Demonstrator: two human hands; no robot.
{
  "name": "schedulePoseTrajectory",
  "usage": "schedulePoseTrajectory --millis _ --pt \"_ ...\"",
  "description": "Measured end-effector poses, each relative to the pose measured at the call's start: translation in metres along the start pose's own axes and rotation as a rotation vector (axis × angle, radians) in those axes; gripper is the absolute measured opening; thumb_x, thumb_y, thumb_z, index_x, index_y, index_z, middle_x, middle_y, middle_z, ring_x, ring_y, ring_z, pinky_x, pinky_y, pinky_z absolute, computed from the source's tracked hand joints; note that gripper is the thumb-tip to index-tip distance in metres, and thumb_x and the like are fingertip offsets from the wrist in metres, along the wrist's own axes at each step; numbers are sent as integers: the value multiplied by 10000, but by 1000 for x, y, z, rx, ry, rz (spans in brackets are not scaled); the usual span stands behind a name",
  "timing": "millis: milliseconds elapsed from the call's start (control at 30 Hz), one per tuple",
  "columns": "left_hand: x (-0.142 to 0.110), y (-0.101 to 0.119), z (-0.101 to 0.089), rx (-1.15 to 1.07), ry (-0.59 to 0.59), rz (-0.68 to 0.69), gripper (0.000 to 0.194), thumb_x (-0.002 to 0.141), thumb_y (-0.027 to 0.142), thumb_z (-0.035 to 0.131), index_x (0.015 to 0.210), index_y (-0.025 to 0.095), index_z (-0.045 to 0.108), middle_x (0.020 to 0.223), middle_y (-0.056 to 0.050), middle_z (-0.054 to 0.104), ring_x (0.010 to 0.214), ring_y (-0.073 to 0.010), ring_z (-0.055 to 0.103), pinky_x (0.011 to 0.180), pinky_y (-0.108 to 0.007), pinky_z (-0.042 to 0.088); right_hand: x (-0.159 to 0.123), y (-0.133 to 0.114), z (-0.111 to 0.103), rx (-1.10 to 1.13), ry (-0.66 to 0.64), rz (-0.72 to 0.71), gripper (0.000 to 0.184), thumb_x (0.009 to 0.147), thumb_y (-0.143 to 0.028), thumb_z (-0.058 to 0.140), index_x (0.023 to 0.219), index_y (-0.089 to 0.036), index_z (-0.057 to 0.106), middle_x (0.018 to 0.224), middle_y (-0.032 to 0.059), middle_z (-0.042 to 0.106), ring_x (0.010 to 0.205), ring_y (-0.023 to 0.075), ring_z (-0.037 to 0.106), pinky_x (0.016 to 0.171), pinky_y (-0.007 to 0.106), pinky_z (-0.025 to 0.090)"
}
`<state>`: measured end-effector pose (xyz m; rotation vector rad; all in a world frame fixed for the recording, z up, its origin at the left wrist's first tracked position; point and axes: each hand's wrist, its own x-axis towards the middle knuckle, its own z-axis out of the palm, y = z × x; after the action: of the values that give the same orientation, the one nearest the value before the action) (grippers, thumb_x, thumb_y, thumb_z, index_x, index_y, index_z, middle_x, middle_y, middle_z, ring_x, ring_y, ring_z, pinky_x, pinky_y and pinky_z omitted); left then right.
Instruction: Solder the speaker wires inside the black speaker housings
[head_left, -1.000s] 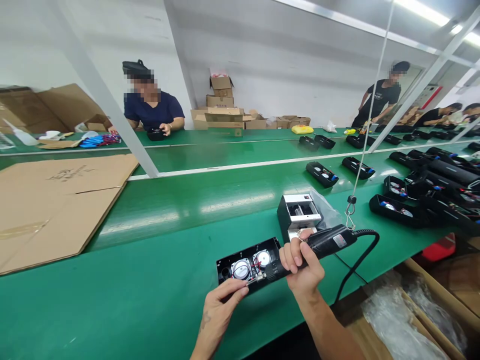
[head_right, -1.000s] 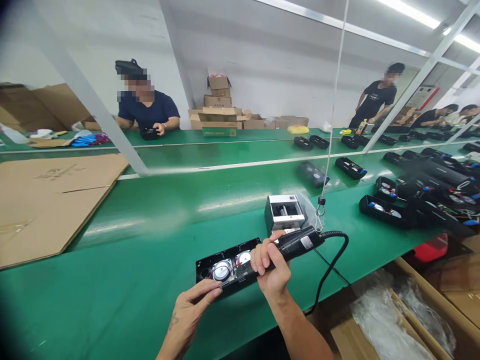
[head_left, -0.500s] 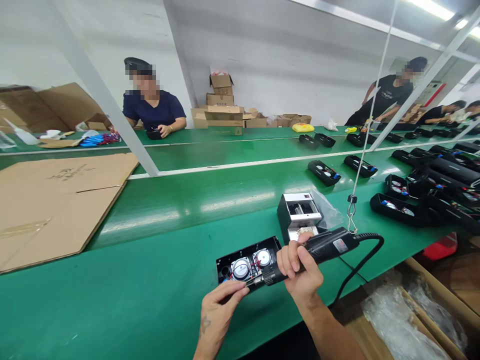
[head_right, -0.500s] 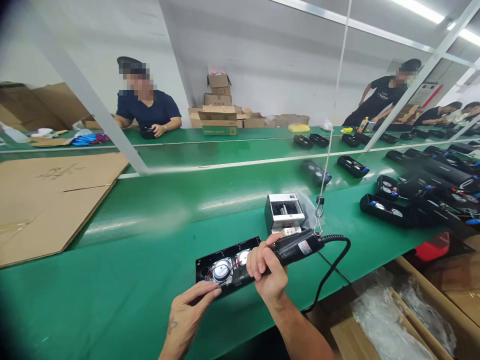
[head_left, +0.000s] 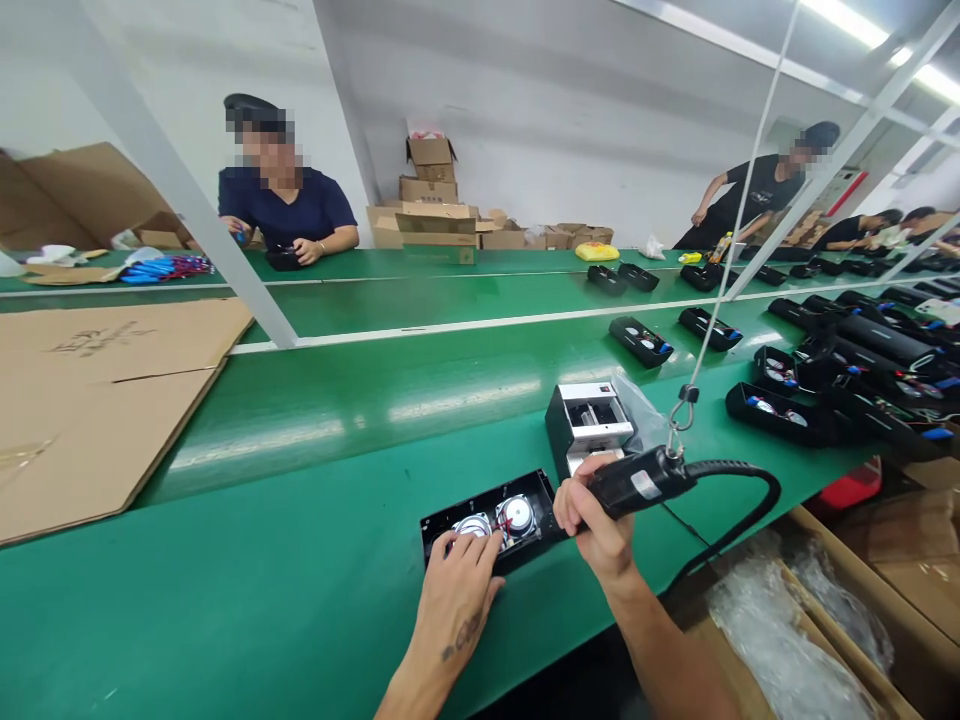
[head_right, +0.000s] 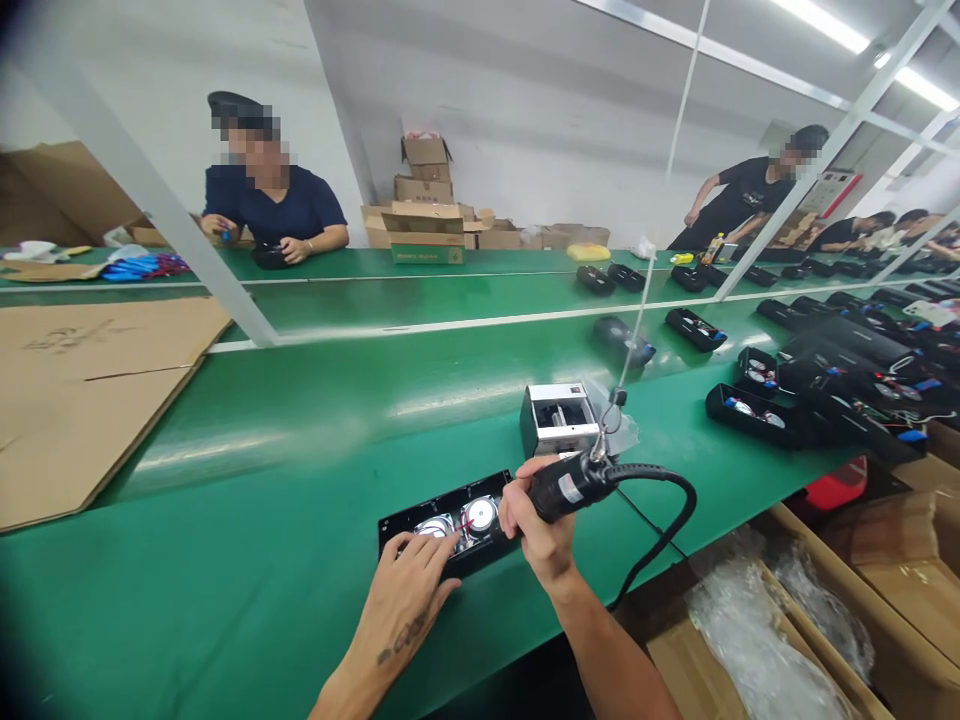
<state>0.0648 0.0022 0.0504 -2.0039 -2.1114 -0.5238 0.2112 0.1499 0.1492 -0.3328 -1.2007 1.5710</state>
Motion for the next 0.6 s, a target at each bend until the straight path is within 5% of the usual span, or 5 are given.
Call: schedulePoseTrajectory --millis 267,600 --pt "3 -3 11 14 55 67 170 1018 140 579 936 231 696 788 -3 729 802 -227 668 970 -456 473 -5 30 -8 -51 -90 16 238 1009 -364 751 1076 -267 543 590 -121 477 425 93 455 445 226 404" --pt "3 -5 16 -6 59 79 209 1025 151 557 900 247 694 770 -4 733 797 -222 662 955 -445 476 -6 33 -2 -95 -65 37 300 970 -433 789 1032 -262 550 590 -112 497 401 94 453 428 238 420"
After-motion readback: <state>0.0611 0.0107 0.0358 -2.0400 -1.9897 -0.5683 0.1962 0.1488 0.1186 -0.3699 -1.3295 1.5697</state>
